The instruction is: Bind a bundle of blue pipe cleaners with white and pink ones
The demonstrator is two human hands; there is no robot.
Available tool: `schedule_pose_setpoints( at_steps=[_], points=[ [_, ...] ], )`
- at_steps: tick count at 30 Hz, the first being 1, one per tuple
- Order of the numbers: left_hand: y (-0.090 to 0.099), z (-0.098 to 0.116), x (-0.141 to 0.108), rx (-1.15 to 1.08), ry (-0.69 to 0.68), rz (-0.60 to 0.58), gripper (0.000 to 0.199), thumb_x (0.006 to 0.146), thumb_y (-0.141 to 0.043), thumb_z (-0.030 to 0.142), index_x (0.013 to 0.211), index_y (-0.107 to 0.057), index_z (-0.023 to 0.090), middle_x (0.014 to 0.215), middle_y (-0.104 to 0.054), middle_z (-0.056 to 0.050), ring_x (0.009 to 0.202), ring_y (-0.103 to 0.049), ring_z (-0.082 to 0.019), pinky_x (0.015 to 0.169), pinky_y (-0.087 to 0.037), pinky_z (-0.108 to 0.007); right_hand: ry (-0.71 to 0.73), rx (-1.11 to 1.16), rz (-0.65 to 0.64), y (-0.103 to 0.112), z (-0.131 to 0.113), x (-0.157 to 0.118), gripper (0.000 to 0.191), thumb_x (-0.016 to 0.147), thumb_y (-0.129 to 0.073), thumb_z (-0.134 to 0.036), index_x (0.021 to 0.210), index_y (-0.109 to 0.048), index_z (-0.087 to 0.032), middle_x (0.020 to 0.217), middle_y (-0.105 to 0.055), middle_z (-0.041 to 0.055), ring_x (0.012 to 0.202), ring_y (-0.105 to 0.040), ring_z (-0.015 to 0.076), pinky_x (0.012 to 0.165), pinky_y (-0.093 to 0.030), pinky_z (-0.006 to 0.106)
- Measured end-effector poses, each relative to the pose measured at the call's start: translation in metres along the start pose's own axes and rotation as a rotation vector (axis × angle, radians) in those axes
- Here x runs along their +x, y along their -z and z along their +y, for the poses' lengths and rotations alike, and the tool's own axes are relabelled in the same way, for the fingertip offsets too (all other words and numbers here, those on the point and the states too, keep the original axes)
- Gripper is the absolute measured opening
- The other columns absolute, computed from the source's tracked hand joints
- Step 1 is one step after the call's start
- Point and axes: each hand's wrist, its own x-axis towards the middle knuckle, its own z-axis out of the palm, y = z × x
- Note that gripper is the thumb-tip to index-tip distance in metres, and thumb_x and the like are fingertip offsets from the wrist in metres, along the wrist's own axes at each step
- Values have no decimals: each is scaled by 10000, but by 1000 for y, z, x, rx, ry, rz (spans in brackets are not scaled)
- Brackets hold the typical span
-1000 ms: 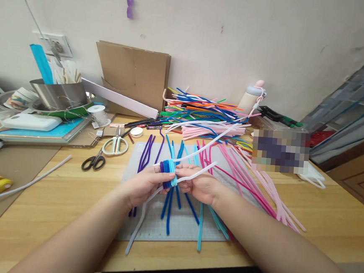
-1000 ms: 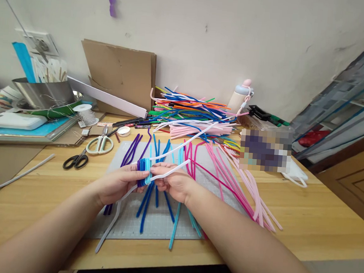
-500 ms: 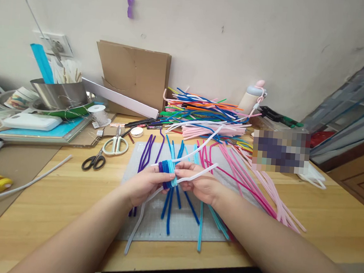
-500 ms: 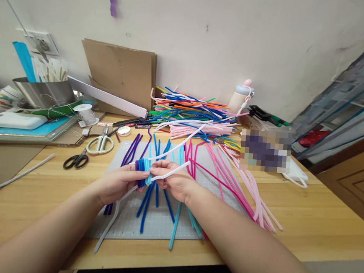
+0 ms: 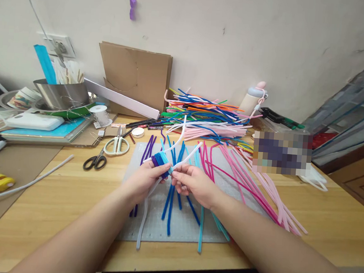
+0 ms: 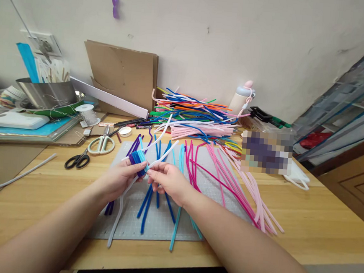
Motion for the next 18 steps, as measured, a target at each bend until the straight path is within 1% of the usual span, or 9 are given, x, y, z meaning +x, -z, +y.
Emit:
schedule_pose_setpoints(
  at_steps=[4,8,10,13,18],
  points=[
    [-2,0,-1,-21,-9,-9,142,684,-666,273,698,-618,140,604,-590,4,571,-515,-96,564,-374,-213,67,-64,79,-3,4,1,263,701,-628,-397,725,-532,-154,626,-572,-9,442,-462,51,379,-286,169],
    [-3,0,0,-58,-24,6,154,626,-712,244,697,-640,128,656,-629,-13,631,-546,-112,629,-400,-229,83,-70,105,-3,6,2,269,681,-644,-397,712,-559,-144,629,-586,2,446,-479,60,370,-288,174],
    [-2,-2,1,-52,-5,19,164,623,-717,245,711,-641,129,635,-619,-2,572,-517,-86,570,-377,-208,92,-68,121,-3,6,2,263,679,-647,-388,699,-555,-142,613,-583,-1,444,-483,61,367,-291,173],
    [2,-4,3,-18,11,35,168,644,-706,264,722,-632,136,564,-567,31,464,-426,-41,464,-301,-183,98,-65,143,-1,5,2,256,682,-647,-378,706,-537,-149,596,-581,-11,437,-487,63,362,-297,170],
    [3,-3,3,27,1,51,173,646,-702,269,691,-609,130,536,-549,29,449,-424,-43,437,-294,-179,91,-81,142,0,4,1,254,694,-639,-377,698,-534,-146,596,-584,-12,435,-490,60,365,-301,169]
  ],
)
